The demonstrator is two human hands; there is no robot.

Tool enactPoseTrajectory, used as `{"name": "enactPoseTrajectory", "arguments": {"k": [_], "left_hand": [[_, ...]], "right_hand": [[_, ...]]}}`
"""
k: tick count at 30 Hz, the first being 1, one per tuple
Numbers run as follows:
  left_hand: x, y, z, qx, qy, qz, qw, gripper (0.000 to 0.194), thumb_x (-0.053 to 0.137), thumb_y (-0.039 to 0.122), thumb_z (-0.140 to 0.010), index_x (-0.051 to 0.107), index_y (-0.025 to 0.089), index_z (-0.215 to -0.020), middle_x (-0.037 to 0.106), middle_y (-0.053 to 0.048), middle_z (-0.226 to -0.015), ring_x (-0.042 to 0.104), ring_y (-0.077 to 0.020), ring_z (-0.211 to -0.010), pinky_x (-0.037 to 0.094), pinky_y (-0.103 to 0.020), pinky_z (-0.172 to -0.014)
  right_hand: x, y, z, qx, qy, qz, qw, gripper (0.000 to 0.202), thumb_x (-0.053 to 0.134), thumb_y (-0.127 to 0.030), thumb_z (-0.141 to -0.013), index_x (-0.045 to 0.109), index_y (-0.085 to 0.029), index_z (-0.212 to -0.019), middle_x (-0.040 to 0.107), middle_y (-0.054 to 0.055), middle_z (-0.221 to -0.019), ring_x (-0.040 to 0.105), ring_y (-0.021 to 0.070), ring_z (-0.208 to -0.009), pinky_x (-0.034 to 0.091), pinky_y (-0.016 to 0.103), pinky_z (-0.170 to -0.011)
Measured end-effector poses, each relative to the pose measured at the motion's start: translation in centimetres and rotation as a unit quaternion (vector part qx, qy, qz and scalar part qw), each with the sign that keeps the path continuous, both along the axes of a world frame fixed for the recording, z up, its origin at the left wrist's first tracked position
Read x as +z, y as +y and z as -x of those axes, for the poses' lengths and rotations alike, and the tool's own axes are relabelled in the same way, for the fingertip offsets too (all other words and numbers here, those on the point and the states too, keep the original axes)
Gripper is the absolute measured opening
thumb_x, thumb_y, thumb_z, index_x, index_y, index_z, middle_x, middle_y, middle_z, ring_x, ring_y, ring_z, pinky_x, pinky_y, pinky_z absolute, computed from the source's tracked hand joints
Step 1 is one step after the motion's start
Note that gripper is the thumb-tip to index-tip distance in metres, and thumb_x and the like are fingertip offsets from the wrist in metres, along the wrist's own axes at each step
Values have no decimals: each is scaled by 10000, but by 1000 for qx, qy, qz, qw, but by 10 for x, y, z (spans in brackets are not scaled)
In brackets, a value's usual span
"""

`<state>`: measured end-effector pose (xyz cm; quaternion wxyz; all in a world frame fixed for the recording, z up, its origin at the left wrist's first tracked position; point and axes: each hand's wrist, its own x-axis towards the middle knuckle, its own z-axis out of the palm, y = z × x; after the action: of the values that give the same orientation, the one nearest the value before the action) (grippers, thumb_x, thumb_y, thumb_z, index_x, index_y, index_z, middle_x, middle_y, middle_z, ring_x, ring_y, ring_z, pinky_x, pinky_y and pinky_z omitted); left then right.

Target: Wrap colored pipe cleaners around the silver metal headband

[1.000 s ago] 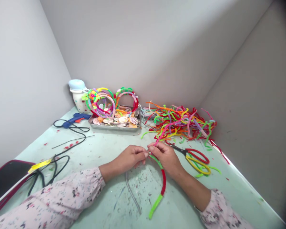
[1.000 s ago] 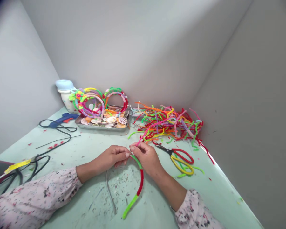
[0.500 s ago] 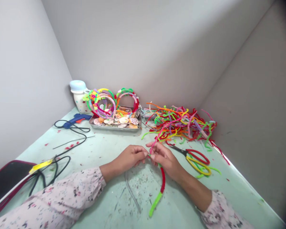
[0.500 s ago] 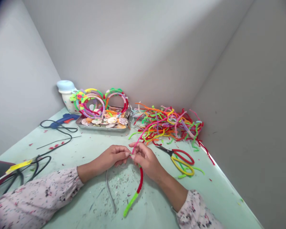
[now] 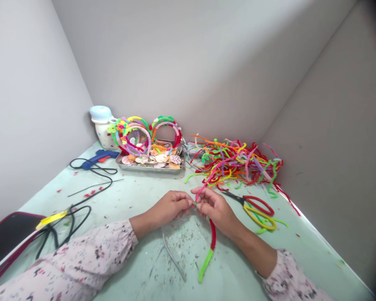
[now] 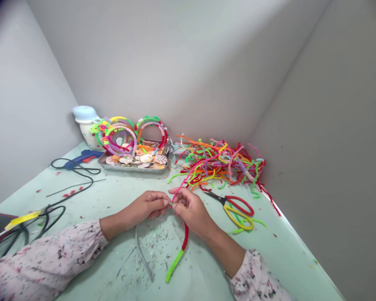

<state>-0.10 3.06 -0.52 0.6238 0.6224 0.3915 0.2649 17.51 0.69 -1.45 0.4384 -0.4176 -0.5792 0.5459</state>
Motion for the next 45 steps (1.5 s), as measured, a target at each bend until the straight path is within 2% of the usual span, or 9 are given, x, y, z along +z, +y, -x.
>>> {"name": "enactPoseTrajectory", "arguments": {"k": [11, 18, 27, 34, 36, 41, 45], "left_hand": [[2, -1, -1, -7, 0, 9, 1000, 225, 505, 350, -776, 551, 133, -736, 485, 35, -560, 325, -53, -399, 232, -212, -405], [-1, 1, -1, -1, 5, 3, 1000, 189, 505, 330, -761, 530, 144, -741, 475, 45, -558, 335, -53, -408, 236, -206, -407], [-1, 0, -2, 9, -2, 8, 1000, 198, 513, 351, -765, 516, 154, -747, 462, 56, -543, 324, -52, -395, 224, -204, -394], [-2, 1, 0, -12, -3, -2, 1000, 196, 503, 338, -778, 529, 149, -737, 496, 41, -575, 337, -54, -412, 247, -210, -416], [-1, 1, -1, -12, 2, -2, 1000, 202, 505, 343, -779, 535, 147, -738, 496, 40, -573, 334, -55, -412, 245, -212, -417], [0, -1, 0, -8, 13, -10, 1000, 201, 503, 336, -787, 553, 141, -772, 502, 40, -582, 340, -56, -422, 241, -211, -423], [0, -1, 0, -15, 18, -24, 999, 195, 504, 327, -794, 552, 142, -757, 503, 38, -579, 357, -61, -441, 257, -208, -438]], "right_hand": [[-4, 1, 1, -18, -24, -12, 999, 311, 535, -142, -744, 574, -191, -1049, 522, -25, -771, 486, 91, -568, 393, 225, -519], [-1, 1, 1, -18, -56, -15, 998, 347, 516, -133, -748, 553, -170, -1092, 442, -77, -550, 445, 95, -488, 372, 224, -488], [-1, 0, 1, -22, -65, -25, 997, 388, 506, -127, -770, 541, -181, -1153, 421, -90, -510, 417, 91, -476, 355, 219, -485], [0, -1, 1, -31, -72, -30, 996, 397, 527, -130, -773, 554, -189, -1165, 442, -80, -539, 444, 93, -491, 369, 218, -492], [0, -1, 1, -29, -61, -29, 997, 368, 537, -169, -795, 559, -191, -1162, 479, -66, -573, 463, 95, -499, 384, 223, -497], [-1, 1, 0, -58, -28, -11, 998, 300, 541, -334, -844, 598, -192, -1102, 623, 19, -836, 544, 116, -600, 451, 252, -553], [-2, 4, 2, -78, -54, -7, 995, 289, 563, -347, -828, 622, -191, -1064, 640, 20, -828, 569, 139, -652, 472, 262, -588]]}}
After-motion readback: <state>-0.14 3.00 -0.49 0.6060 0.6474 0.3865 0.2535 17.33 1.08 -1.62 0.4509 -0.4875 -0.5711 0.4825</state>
